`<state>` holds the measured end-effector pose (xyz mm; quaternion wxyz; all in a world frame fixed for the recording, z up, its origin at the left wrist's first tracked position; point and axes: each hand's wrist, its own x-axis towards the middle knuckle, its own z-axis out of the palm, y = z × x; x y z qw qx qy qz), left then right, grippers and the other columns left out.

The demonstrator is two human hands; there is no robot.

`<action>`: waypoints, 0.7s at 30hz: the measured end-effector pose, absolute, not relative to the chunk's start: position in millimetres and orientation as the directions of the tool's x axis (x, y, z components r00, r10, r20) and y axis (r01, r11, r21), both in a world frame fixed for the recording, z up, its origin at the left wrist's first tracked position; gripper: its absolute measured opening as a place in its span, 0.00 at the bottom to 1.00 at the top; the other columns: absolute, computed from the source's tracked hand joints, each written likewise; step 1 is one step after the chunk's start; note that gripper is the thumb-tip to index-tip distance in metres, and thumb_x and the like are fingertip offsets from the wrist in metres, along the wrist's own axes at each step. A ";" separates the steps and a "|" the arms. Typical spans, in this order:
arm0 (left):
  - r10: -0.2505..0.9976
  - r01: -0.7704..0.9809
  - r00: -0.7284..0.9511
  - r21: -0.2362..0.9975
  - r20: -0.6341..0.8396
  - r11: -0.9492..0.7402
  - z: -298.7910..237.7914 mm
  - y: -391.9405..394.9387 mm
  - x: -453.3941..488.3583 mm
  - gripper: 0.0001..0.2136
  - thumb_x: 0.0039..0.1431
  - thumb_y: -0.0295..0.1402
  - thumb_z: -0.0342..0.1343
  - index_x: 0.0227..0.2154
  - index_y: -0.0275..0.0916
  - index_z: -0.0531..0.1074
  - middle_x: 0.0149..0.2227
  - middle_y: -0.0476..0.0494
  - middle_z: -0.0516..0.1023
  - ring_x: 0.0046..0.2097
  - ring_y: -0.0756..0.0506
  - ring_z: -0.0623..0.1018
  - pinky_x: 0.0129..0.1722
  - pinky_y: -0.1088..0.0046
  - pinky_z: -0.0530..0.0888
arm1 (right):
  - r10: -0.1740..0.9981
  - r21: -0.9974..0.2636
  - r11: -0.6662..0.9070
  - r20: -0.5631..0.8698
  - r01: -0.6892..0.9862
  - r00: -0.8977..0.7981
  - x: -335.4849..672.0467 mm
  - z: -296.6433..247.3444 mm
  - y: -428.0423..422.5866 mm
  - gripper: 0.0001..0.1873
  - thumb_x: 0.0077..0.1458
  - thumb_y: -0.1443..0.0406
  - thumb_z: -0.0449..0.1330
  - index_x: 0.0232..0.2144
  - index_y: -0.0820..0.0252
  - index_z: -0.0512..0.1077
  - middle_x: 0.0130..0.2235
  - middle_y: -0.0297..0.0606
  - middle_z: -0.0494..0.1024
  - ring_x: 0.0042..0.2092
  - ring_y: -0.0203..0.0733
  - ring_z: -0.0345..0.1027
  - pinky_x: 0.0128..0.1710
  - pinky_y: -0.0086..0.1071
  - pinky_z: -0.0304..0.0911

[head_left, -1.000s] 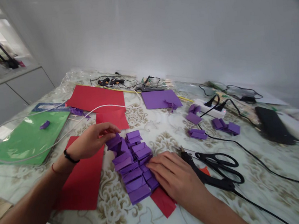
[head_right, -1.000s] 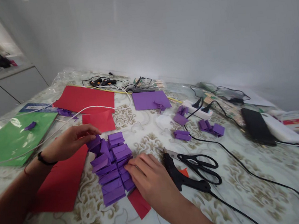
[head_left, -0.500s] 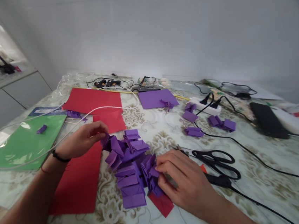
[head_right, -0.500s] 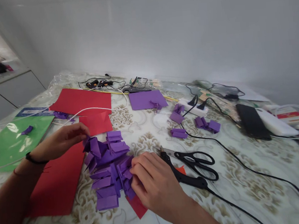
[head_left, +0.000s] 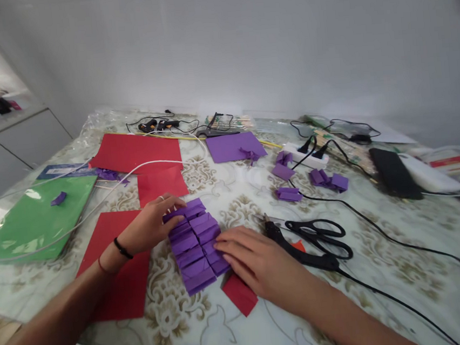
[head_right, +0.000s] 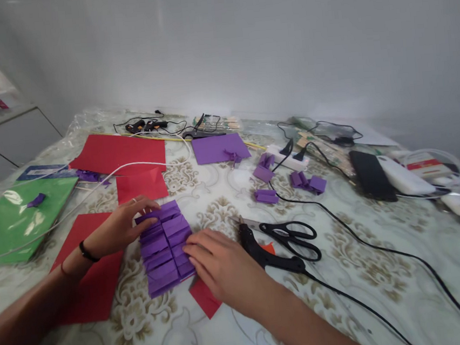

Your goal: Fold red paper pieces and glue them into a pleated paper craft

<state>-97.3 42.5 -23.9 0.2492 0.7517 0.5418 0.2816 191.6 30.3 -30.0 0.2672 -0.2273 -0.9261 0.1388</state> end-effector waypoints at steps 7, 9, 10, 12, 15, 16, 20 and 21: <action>0.964 0.715 0.266 0.671 0.000 -0.197 -13.9 45.2 -94.7 0.28 0.69 0.54 0.51 0.60 0.37 0.70 0.56 0.32 0.81 0.54 0.34 0.81 0.55 0.56 0.77 | 0.776 -0.512 0.584 0.123 0.631 -0.619 225.7 -12.3 16.9 0.08 0.70 0.65 0.60 0.47 0.57 0.78 0.45 0.42 0.84 0.42 0.46 0.82 0.44 0.41 0.78; 0.959 0.732 0.280 0.655 -0.041 -0.186 -12.0 52.3 -91.4 0.31 0.65 0.55 0.56 0.60 0.37 0.71 0.56 0.31 0.81 0.57 0.32 0.81 0.58 0.53 0.75 | 0.768 -0.515 0.588 0.116 0.623 -0.629 225.5 -21.0 3.3 0.18 0.63 0.62 0.68 0.54 0.59 0.76 0.53 0.48 0.82 0.52 0.53 0.80 0.52 0.46 0.76; 0.957 0.739 0.286 0.649 -0.058 -0.181 -11.1 56.5 -89.8 0.32 0.63 0.55 0.58 0.61 0.37 0.71 0.57 0.30 0.81 0.58 0.31 0.80 0.58 0.53 0.75 | 0.775 -0.534 0.582 0.134 0.613 -0.618 223.5 -25.4 -2.9 0.21 0.62 0.62 0.70 0.55 0.59 0.75 0.54 0.49 0.81 0.54 0.55 0.79 0.55 0.48 0.75; 0.951 0.747 0.296 0.643 -0.090 -0.171 -9.5 65.3 -87.9 0.35 0.58 0.54 0.63 0.62 0.36 0.70 0.57 0.30 0.81 0.57 0.30 0.80 0.58 0.53 0.75 | 0.805 -0.627 0.512 0.114 0.587 -0.582 217.1 -32.2 -11.5 0.21 0.62 0.64 0.69 0.57 0.57 0.74 0.54 0.47 0.82 0.56 0.55 0.77 0.57 0.49 0.73; 0.940 0.735 0.317 0.659 -0.125 -0.161 -6.4 74.3 -87.3 0.38 0.52 0.51 0.68 0.62 0.36 0.71 0.53 0.30 0.83 0.54 0.31 0.82 0.52 0.58 0.78 | 0.860 -0.841 0.283 0.009 0.462 -0.510 207.0 -38.0 -12.5 0.22 0.63 0.66 0.67 0.59 0.57 0.72 0.50 0.46 0.84 0.50 0.50 0.80 0.53 0.46 0.74; 0.936 0.722 0.328 0.673 -0.128 -0.161 -4.9 75.4 -87.2 0.37 0.51 0.50 0.68 0.61 0.35 0.71 0.52 0.31 0.84 0.52 0.32 0.83 0.50 0.59 0.79 | 0.860 -0.896 0.196 -0.038 0.399 -0.509 204.3 -40.0 -10.6 0.21 0.64 0.66 0.66 0.58 0.58 0.72 0.46 0.44 0.85 0.45 0.48 0.81 0.49 0.44 0.76; 0.913 0.631 0.391 0.755 -0.111 -0.178 7.8 68.9 -85.2 0.31 0.53 0.45 0.68 0.58 0.37 0.74 0.38 0.43 0.85 0.40 0.39 0.84 0.39 0.67 0.80 | 0.863 -0.946 0.116 -0.055 0.304 -0.502 197.7 -48.7 -2.0 0.24 0.63 0.62 0.66 0.59 0.60 0.69 0.47 0.44 0.84 0.40 0.41 0.81 0.41 0.36 0.77; 0.908 0.600 0.408 0.778 -0.098 -0.186 13.2 65.0 -84.6 0.28 0.53 0.44 0.68 0.56 0.39 0.76 0.36 0.45 0.84 0.39 0.41 0.84 0.38 0.69 0.79 | 0.871 -0.947 0.117 -0.047 0.298 -0.489 196.9 -48.9 -1.0 0.27 0.62 0.62 0.68 0.60 0.60 0.68 0.50 0.46 0.82 0.41 0.41 0.80 0.42 0.36 0.77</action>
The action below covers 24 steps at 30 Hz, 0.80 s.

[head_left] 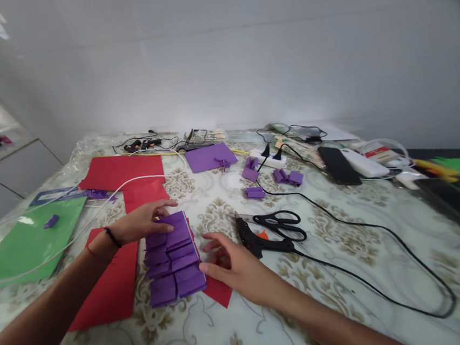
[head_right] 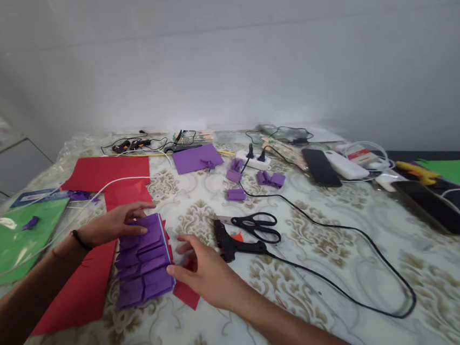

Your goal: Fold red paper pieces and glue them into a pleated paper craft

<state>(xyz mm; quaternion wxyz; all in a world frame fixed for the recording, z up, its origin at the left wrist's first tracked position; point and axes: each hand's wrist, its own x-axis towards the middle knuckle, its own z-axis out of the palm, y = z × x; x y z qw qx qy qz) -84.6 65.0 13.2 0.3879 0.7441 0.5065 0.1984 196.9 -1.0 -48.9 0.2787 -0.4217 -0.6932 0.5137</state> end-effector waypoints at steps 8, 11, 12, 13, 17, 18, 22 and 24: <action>0.911 0.261 0.275 0.889 0.307 -0.378 47.3 33.6 -92.1 0.13 0.55 0.43 0.73 0.34 0.42 0.78 0.38 0.43 0.78 0.39 0.43 0.79 0.39 0.65 0.80 | 0.807 -0.825 0.507 0.353 0.248 -0.474 200.0 -0.9 -10.6 0.30 0.56 0.59 0.74 0.58 0.57 0.72 0.52 0.44 0.81 0.50 0.49 0.77 0.51 0.42 0.75; 0.859 0.243 0.290 0.836 0.422 -0.493 37.9 33.6 -97.1 0.17 0.56 0.48 0.71 0.26 0.42 0.75 0.42 0.39 0.76 0.47 0.38 0.79 0.49 0.55 0.80 | 0.580 -0.471 0.815 0.651 0.339 -0.490 197.1 -1.0 -14.1 0.20 0.65 0.69 0.63 0.58 0.61 0.71 0.50 0.47 0.81 0.51 0.50 0.75 0.52 0.44 0.72; 0.854 0.311 0.324 0.807 0.407 -0.503 31.6 34.8 -98.5 0.18 0.58 0.48 0.68 0.24 0.41 0.74 0.46 0.37 0.76 0.51 0.36 0.78 0.54 0.52 0.78 | 0.493 -0.325 0.865 0.694 0.383 -0.525 194.8 -6.0 -14.5 0.18 0.67 0.73 0.59 0.57 0.63 0.72 0.48 0.47 0.82 0.48 0.50 0.74 0.50 0.44 0.72; 0.856 0.405 0.357 0.764 0.374 -0.503 23.9 36.2 -100.0 0.17 0.60 0.46 0.66 0.23 0.41 0.73 0.50 0.34 0.75 0.56 0.34 0.76 0.59 0.50 0.75 | 0.425 -0.190 0.886 0.700 0.424 -0.574 191.9 -12.5 -14.5 0.17 0.67 0.74 0.56 0.56 0.65 0.72 0.46 0.48 0.82 0.46 0.50 0.74 0.47 0.45 0.71; 0.870 0.602 0.399 0.633 0.289 -0.486 -6.6 41.1 -108.7 0.05 0.61 0.32 0.59 0.29 0.41 0.72 0.54 0.35 0.75 0.58 0.37 0.75 0.62 0.52 0.73 | 0.358 0.037 0.869 0.642 0.494 -0.678 175.5 -41.0 -16.6 0.16 0.66 0.74 0.59 0.54 0.71 0.74 0.42 0.48 0.82 0.40 0.50 0.71 0.44 0.48 0.67; 0.873 0.622 0.399 0.617 0.281 -0.482 -10.6 41.0 -111.8 0.03 0.60 0.29 0.57 0.30 0.41 0.72 0.53 0.36 0.76 0.58 0.38 0.75 0.61 0.54 0.74 | 0.363 0.055 0.869 0.605 0.492 -0.709 170.4 -46.4 -18.2 0.16 0.66 0.73 0.60 0.54 0.71 0.75 0.42 0.47 0.82 0.40 0.50 0.71 0.46 0.49 0.66; 0.887 0.706 0.327 0.540 0.325 -0.458 -5.7 28.8 -117.8 0.12 0.63 0.23 0.47 0.42 0.41 0.73 0.53 0.38 0.77 0.59 0.37 0.75 0.62 0.52 0.72 | 0.393 0.043 0.875 0.519 0.482 -0.759 147.9 -58.7 -27.9 0.12 0.64 0.71 0.64 0.49 0.70 0.76 0.40 0.45 0.80 0.39 0.50 0.69 0.37 0.45 0.66; 0.888 0.738 0.307 0.503 0.343 -0.450 -0.5 15.2 -109.9 0.14 0.69 0.24 0.45 0.48 0.42 0.73 0.57 0.37 0.77 0.61 0.36 0.74 0.65 0.50 0.70 | 0.407 0.027 0.873 0.513 0.488 -0.756 138.3 -58.7 -32.4 0.10 0.64 0.71 0.64 0.47 0.70 0.77 0.39 0.45 0.80 0.39 0.50 0.69 0.34 0.44 0.66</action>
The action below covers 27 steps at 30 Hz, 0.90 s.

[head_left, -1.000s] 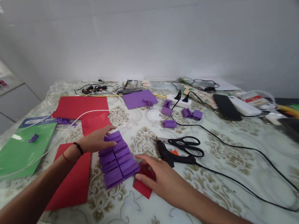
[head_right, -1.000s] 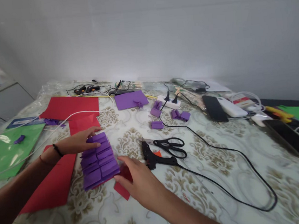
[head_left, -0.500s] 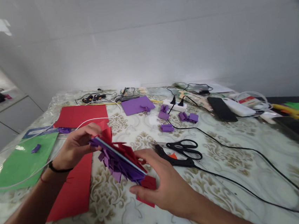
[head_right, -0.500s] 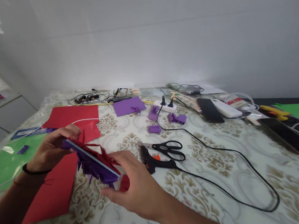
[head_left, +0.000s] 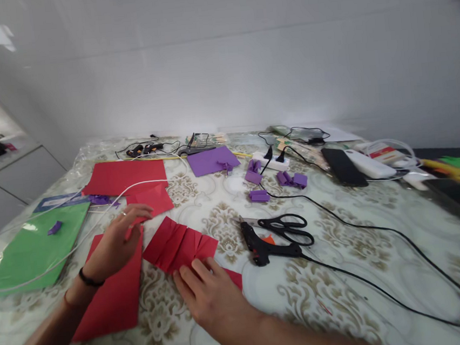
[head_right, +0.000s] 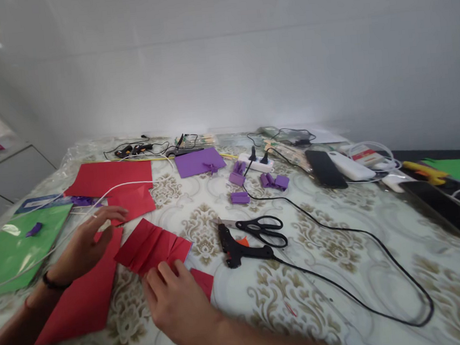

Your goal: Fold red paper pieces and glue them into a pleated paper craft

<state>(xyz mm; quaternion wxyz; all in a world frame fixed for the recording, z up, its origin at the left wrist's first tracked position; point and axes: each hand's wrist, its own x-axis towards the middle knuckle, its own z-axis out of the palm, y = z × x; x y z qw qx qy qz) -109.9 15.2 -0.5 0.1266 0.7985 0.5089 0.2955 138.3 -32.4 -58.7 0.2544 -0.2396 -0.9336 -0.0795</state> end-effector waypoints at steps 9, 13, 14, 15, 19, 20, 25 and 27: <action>0.843 0.848 0.482 0.115 0.240 -0.518 -49.4 -25.5 -60.4 0.26 0.75 0.39 0.50 0.71 0.36 0.60 0.72 0.31 0.67 0.75 0.30 0.60 0.73 0.39 0.56 | 0.626 -0.330 0.772 0.543 0.544 -0.559 208.9 -12.7 -9.2 0.11 0.70 0.72 0.54 0.46 0.61 0.77 0.43 0.44 0.81 0.44 0.46 0.76 0.46 0.40 0.74; 0.813 0.803 0.554 0.146 0.178 -0.578 -55.2 -10.8 -69.9 0.28 0.76 0.40 0.48 0.74 0.38 0.56 0.75 0.34 0.61 0.77 0.33 0.55 0.75 0.42 0.52 | 0.793 -0.308 0.603 0.327 0.736 -0.514 282.7 -26.7 11.5 0.14 0.64 0.67 0.59 0.51 0.59 0.76 0.49 0.48 0.80 0.52 0.57 0.76 0.50 0.51 0.76; 0.791 0.775 0.590 0.160 0.162 -0.611 -53.4 -4.7 -72.3 0.28 0.76 0.40 0.48 0.74 0.39 0.54 0.75 0.34 0.60 0.77 0.33 0.54 0.75 0.42 0.51 | 0.825 -0.303 0.564 0.256 0.768 -0.504 296.0 -33.8 14.2 0.19 0.62 0.66 0.60 0.56 0.58 0.74 0.52 0.49 0.79 0.55 0.58 0.75 0.53 0.54 0.75; 0.762 0.742 0.632 0.170 0.142 -0.648 -50.8 1.7 -74.1 0.29 0.76 0.39 0.49 0.75 0.39 0.52 0.75 0.35 0.60 0.77 0.34 0.54 0.76 0.42 0.49 | 0.848 -0.314 0.529 0.176 0.788 -0.499 305.8 -41.0 16.0 0.24 0.61 0.65 0.61 0.59 0.57 0.72 0.56 0.50 0.77 0.58 0.59 0.73 0.56 0.54 0.74; 0.655 0.627 0.744 0.201 0.133 -0.753 -38.9 18.5 -72.1 0.34 0.74 0.33 0.50 0.77 0.40 0.43 0.75 0.36 0.61 0.77 0.35 0.57 0.76 0.42 0.48 | 0.881 -0.369 0.460 0.073 0.807 -0.468 314.8 -63.1 20.5 0.29 0.58 0.69 0.58 0.62 0.57 0.70 0.62 0.51 0.70 0.61 0.55 0.73 0.59 0.48 0.73; 0.643 0.612 0.750 0.208 0.154 -0.763 -37.3 18.9 -69.1 0.34 0.73 0.30 0.48 0.77 0.41 0.42 0.75 0.36 0.61 0.77 0.35 0.57 0.76 0.43 0.52 | 0.879 -0.384 0.463 0.083 0.799 -0.470 312.4 -66.3 22.0 0.28 0.57 0.69 0.57 0.60 0.58 0.71 0.60 0.52 0.71 0.60 0.55 0.74 0.59 0.47 0.73; 0.725 0.696 0.655 0.204 0.213 -0.688 -43.2 5.6 -46.7 0.28 0.77 0.35 0.46 0.75 0.38 0.51 0.74 0.33 0.61 0.77 0.34 0.56 0.75 0.44 0.59 | 0.867 -0.414 0.485 0.113 0.770 -0.485 303.2 -72.6 30.3 0.26 0.54 0.71 0.56 0.56 0.67 0.73 0.54 0.55 0.75 0.54 0.56 0.76 0.57 0.50 0.73; 0.757 0.738 0.620 0.175 0.204 -0.652 -48.1 0.9 -38.7 0.31 0.76 0.46 0.49 0.73 0.34 0.55 0.73 0.29 0.63 0.77 0.31 0.56 0.74 0.43 0.57 | 0.871 -0.411 0.481 0.121 0.775 -0.476 303.1 -70.1 31.3 0.25 0.54 0.70 0.56 0.54 0.68 0.73 0.54 0.56 0.75 0.54 0.58 0.77 0.56 0.50 0.73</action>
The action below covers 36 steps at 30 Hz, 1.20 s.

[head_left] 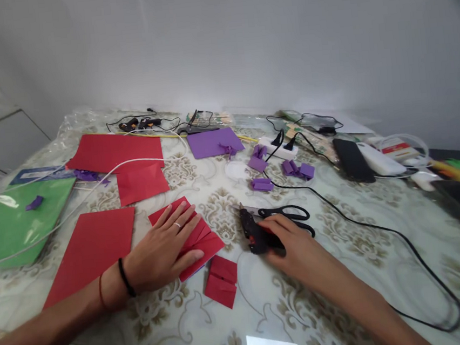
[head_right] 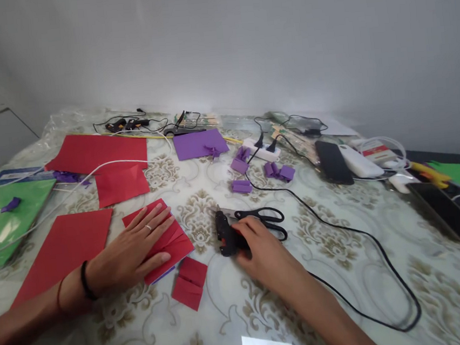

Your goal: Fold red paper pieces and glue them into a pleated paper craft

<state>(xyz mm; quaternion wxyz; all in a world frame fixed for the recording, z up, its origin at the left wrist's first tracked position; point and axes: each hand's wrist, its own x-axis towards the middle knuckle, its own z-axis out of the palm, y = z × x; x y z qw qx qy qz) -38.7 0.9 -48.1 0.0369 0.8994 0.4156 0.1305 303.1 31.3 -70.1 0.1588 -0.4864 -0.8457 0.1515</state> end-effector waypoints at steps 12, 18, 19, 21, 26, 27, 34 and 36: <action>0.632 0.609 0.768 0.186 0.106 -0.771 -49.9 23.4 -44.2 0.36 0.72 0.50 0.53 0.73 0.31 0.57 0.75 0.28 0.58 0.77 0.29 0.54 0.75 0.45 0.53 | 0.865 -0.459 0.500 0.234 0.734 -0.443 298.1 -21.2 28.4 0.07 0.61 0.65 0.57 0.41 0.55 0.72 0.44 0.40 0.79 0.41 0.45 0.79 0.41 0.35 0.71; 0.638 0.601 0.759 0.235 0.132 -0.764 -48.1 22.3 -43.3 0.36 0.72 0.50 0.53 0.72 0.30 0.57 0.75 0.27 0.58 0.77 0.29 0.54 0.75 0.46 0.52 | 0.831 -0.358 0.556 0.237 0.751 -0.503 301.0 -45.4 39.7 0.10 0.60 0.67 0.55 0.44 0.57 0.72 0.47 0.45 0.79 0.45 0.49 0.80 0.43 0.37 0.74; 0.640 0.601 0.757 0.241 0.135 -0.762 -47.6 22.2 -43.0 0.36 0.72 0.50 0.53 0.72 0.30 0.57 0.75 0.27 0.58 0.77 0.30 0.54 0.76 0.47 0.52 | 0.829 -0.345 0.559 0.235 0.754 -0.507 301.7 -49.5 40.9 0.10 0.61 0.67 0.55 0.44 0.58 0.72 0.47 0.46 0.79 0.45 0.50 0.80 0.42 0.38 0.75; 0.644 0.602 0.752 0.253 0.139 -0.757 -46.4 22.2 -42.4 0.36 0.71 0.50 0.54 0.72 0.31 0.58 0.75 0.28 0.59 0.77 0.31 0.54 0.76 0.48 0.52 | 0.830 -0.330 0.558 0.227 0.761 -0.510 303.6 -55.5 42.4 0.11 0.61 0.66 0.55 0.45 0.58 0.73 0.47 0.47 0.79 0.46 0.51 0.80 0.43 0.40 0.76; 0.647 0.591 0.748 0.294 0.150 -0.751 -40.3 21.8 -42.4 0.36 0.70 0.48 0.57 0.71 0.29 0.59 0.74 0.27 0.61 0.77 0.30 0.55 0.76 0.45 0.52 | 0.834 -0.358 0.548 0.160 0.756 -0.528 310.4 -55.8 42.3 0.14 0.62 0.64 0.58 0.50 0.56 0.74 0.52 0.46 0.79 0.51 0.52 0.80 0.49 0.44 0.77; 0.648 0.585 0.745 0.309 0.161 -0.750 -37.7 21.5 -43.3 0.35 0.71 0.47 0.56 0.72 0.30 0.58 0.74 0.27 0.61 0.77 0.30 0.55 0.76 0.45 0.52 | 0.829 -0.364 0.553 0.143 0.750 -0.541 311.9 -53.5 41.7 0.15 0.63 0.64 0.58 0.52 0.55 0.74 0.53 0.45 0.79 0.53 0.52 0.79 0.51 0.44 0.77; 0.627 0.512 0.695 0.369 0.352 -0.776 -11.8 19.5 -58.5 0.19 0.72 0.31 0.54 0.63 0.38 0.70 0.66 0.35 0.74 0.70 0.36 0.69 0.73 0.48 0.61 | 0.816 -0.335 0.578 0.236 0.744 -0.528 307.0 -20.7 23.6 0.15 0.69 0.62 0.55 0.54 0.45 0.74 0.56 0.40 0.79 0.55 0.50 0.78 0.55 0.48 0.76; 0.636 0.522 0.681 0.368 0.363 -0.769 -9.4 18.2 -60.4 0.17 0.71 0.32 0.57 0.61 0.42 0.72 0.62 0.37 0.78 0.67 0.36 0.73 0.69 0.49 0.66 | 0.796 -0.343 0.606 0.243 0.718 -0.555 295.1 -13.1 11.6 0.12 0.69 0.63 0.56 0.51 0.46 0.75 0.52 0.38 0.81 0.51 0.48 0.80 0.51 0.43 0.78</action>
